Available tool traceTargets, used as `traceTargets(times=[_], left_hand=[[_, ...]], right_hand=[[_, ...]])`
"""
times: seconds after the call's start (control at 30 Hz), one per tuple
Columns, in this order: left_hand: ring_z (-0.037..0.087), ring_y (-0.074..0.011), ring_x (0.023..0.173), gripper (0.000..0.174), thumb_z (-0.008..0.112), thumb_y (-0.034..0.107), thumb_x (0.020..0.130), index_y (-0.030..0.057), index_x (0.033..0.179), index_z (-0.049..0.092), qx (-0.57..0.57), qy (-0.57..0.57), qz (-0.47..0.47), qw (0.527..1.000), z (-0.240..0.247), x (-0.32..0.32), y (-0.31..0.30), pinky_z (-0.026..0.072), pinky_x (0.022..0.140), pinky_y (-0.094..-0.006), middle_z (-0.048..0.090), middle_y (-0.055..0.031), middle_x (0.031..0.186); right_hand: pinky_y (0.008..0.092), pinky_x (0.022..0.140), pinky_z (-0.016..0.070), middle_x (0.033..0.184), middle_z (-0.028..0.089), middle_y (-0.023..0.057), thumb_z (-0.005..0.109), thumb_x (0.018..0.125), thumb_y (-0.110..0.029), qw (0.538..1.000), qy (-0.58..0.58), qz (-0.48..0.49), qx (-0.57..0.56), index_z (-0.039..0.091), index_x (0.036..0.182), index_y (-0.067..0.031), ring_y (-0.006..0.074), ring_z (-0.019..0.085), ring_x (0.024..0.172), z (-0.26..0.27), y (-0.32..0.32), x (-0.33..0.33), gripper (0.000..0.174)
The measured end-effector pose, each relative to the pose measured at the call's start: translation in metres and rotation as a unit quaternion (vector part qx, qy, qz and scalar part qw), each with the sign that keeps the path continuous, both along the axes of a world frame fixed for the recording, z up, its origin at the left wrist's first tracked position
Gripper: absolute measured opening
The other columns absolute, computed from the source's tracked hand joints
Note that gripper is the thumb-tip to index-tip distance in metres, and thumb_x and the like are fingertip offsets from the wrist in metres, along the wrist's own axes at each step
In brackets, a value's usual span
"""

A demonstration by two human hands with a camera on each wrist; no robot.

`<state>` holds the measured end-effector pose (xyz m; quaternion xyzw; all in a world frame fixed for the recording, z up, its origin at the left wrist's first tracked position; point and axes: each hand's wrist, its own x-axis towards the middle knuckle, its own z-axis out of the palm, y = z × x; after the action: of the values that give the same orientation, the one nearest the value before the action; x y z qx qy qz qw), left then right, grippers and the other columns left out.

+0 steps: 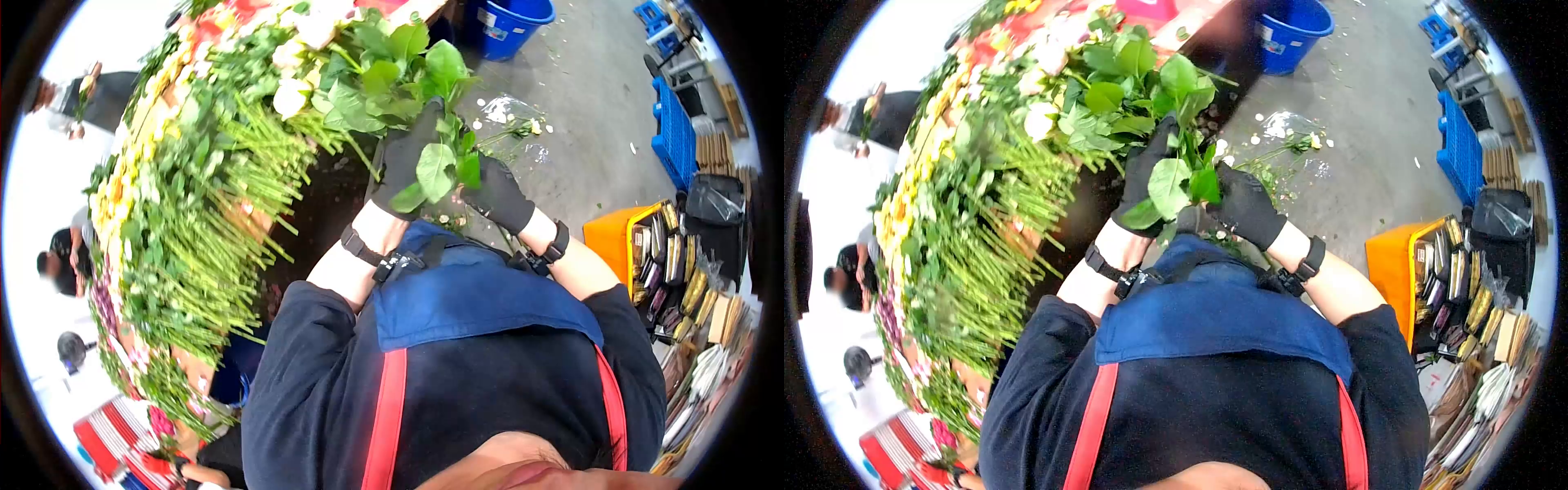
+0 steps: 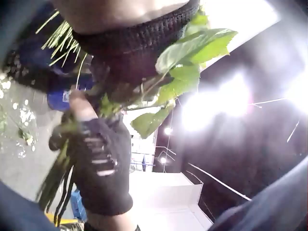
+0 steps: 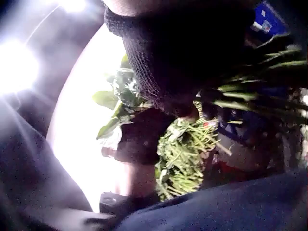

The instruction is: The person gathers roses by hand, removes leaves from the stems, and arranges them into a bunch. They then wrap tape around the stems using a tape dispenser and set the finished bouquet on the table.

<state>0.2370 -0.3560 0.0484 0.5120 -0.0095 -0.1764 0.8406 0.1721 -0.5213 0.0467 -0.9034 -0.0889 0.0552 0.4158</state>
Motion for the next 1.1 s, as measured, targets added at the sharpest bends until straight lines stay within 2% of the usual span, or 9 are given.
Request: traceTargets(times=[0.1,0.17,0.3,0.43,0.63,0.83,0.9,1.0,1.1], left_hand=[[0.065,-0.0187,0.075,0.044,0.056,0.036,0.092,-0.0002,0.117,0.053,0.228,-0.096,-0.063,0.967,-0.010,0.045,-0.003,0.0514,0.063,-0.0312,0.065,-0.0135,0.091],[0.066,-0.0237,0.079,0.040,0.055,0.039,0.091,0.0007,0.102,0.062,0.209,-0.123,-0.029,0.970,-0.022,0.065,-0.012,0.0516,0.066,-0.0349,0.064,-0.0168,0.096],[0.059,-0.0263,0.110,0.025,0.058,0.022,0.083,0.0160,0.107,0.065,0.423,-0.693,-0.096,0.576,0.021,0.102,-0.044,0.0465,0.089,-0.0455,0.063,-0.0034,0.116],[0.053,-0.0298,0.117,0.037,0.054,0.018,0.080,0.0123,0.116,0.059,0.662,-0.638,0.019,0.393,0.033,0.248,-0.082,0.0394,0.098,-0.0516,0.058,-0.0109,0.123],[0.066,-0.0309,0.073,0.025,0.061,0.031,0.076,0.0085,0.085,0.065,0.657,-0.371,-0.224,0.616,0.017,0.377,-0.071,0.0507,0.063,-0.0446,0.066,-0.0150,0.077],[0.066,-0.0329,0.081,0.034,0.059,0.038,0.074,0.0074,0.085,0.069,0.688,-0.235,-0.207,0.655,-0.012,0.464,-0.068,0.0510,0.072,-0.0443,0.067,-0.0164,0.085],[0.066,-0.0326,0.086,0.035,0.058,0.037,0.074,0.0077,0.088,0.069,0.706,-0.184,-0.246,0.638,-0.011,0.482,-0.074,0.0510,0.075,-0.0433,0.067,-0.0172,0.091],[0.066,-0.0329,0.087,0.035,0.058,0.035,0.074,0.0061,0.090,0.069,0.697,-0.183,-0.234,0.653,-0.033,0.507,-0.071,0.0511,0.075,-0.0430,0.067,-0.0181,0.091],[0.066,-0.0318,0.077,0.036,0.062,0.036,0.075,0.0022,0.084,0.068,0.674,-0.139,-0.192,0.700,-0.053,0.533,-0.064,0.0514,0.068,-0.0400,0.067,-0.0176,0.082]], right_hand=[[0.0363,0.074,0.0516,0.094,0.068,0.0170,0.074,0.075,-0.018,0.971,0.062,-0.016,0.231,0.059,0.111,-0.0014,0.0273,0.067,0.081,0.003,-0.042,0.051,0.042],[0.0338,0.070,0.0499,0.081,0.068,0.0131,0.071,0.077,-0.017,0.993,-0.082,0.065,0.059,0.066,0.093,-0.0028,0.0189,0.064,0.074,0.021,-0.080,0.097,0.022],[0.0357,0.066,0.0481,0.083,0.066,0.0162,0.066,0.073,-0.012,0.990,0.011,0.111,0.081,0.062,0.091,-0.0006,0.0255,0.061,0.071,0.017,-0.123,0.198,0.021],[0.0437,0.081,0.0466,0.098,0.063,0.0225,0.066,0.071,-0.017,0.968,0.055,0.216,-0.112,0.061,0.102,-0.0011,0.0386,0.060,0.092,0.034,-0.133,0.294,0.035],[0.0404,0.087,0.0470,0.106,0.063,0.0210,0.077,0.069,-0.047,0.941,0.045,0.314,-0.115,0.060,0.112,-0.0001,0.0340,0.060,0.102,0.038,-0.133,0.463,0.066],[0.0409,0.074,0.0485,0.086,0.061,0.0163,0.051,0.089,-0.024,0.840,-0.325,0.340,-0.271,0.066,0.096,-0.0064,0.0326,0.062,0.085,-0.048,-0.108,0.663,0.024],[0.0407,0.076,0.0491,0.088,0.063,0.0191,0.053,0.089,-0.027,0.904,-0.143,0.272,-0.298,0.067,0.089,-0.0030,0.0345,0.063,0.087,-0.054,-0.072,0.673,0.028],[0.0404,0.068,0.0494,0.084,0.064,0.0172,0.062,0.079,-0.026,0.710,-0.303,0.449,-0.450,0.066,0.086,-0.0061,0.0303,0.064,0.084,-0.068,-0.057,0.702,0.021],[0.0408,0.061,0.0474,0.070,0.060,0.0134,0.065,0.074,-0.026,0.805,-0.393,0.388,-0.216,0.064,0.077,-0.0070,0.0280,0.062,0.071,-0.022,-0.065,0.668,0.019]])
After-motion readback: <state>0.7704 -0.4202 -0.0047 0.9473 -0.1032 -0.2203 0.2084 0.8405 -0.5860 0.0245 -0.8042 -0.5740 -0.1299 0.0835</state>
